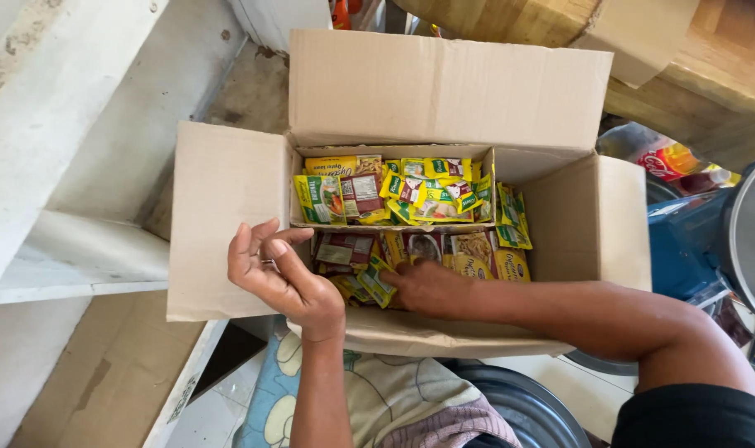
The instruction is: The person is taking small food packets from a cardboard box and arranging them neatly on wooden shelves.
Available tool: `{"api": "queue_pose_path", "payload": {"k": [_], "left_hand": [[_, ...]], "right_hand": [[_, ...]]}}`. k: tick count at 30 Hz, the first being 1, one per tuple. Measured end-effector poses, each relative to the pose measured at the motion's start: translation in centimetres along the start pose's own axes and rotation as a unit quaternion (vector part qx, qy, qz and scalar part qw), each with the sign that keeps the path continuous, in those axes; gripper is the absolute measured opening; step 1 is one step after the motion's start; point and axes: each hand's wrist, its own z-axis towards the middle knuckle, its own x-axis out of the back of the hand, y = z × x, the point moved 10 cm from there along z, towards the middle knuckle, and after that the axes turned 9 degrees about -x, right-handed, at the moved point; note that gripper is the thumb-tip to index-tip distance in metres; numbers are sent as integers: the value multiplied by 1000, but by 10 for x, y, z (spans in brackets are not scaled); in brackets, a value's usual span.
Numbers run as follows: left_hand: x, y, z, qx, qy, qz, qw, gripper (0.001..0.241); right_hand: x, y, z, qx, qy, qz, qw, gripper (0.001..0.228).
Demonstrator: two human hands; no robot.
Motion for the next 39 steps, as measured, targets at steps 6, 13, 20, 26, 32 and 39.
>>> {"api": "queue_pose_path", "payload": {"k": [6,13,20,26,32,39], "left_hand": [[-19,-1,4,116,-113,-37,986,28],[-21,-26,-18,203,-245,40,947,27],[-50,-14,-31,294,-414,58,860,60],[-36,-9,-21,191,-349,101,912,12],[-31,-3,-15,159,-300,4,940,16],[-27,-13,-34,182,-281,-125,934,28]], "right_hand": [[-12,28,3,-131,-86,95,983,43],[104,23,9,-61,56,224,971,21],[180,27,-21,-48,203,300,931,27],[190,21,-32,-31,274,312,909,21],[207,15,-34,-12,296,293,909,41],[176,5,-23,-13,184,284,941,35]]}}
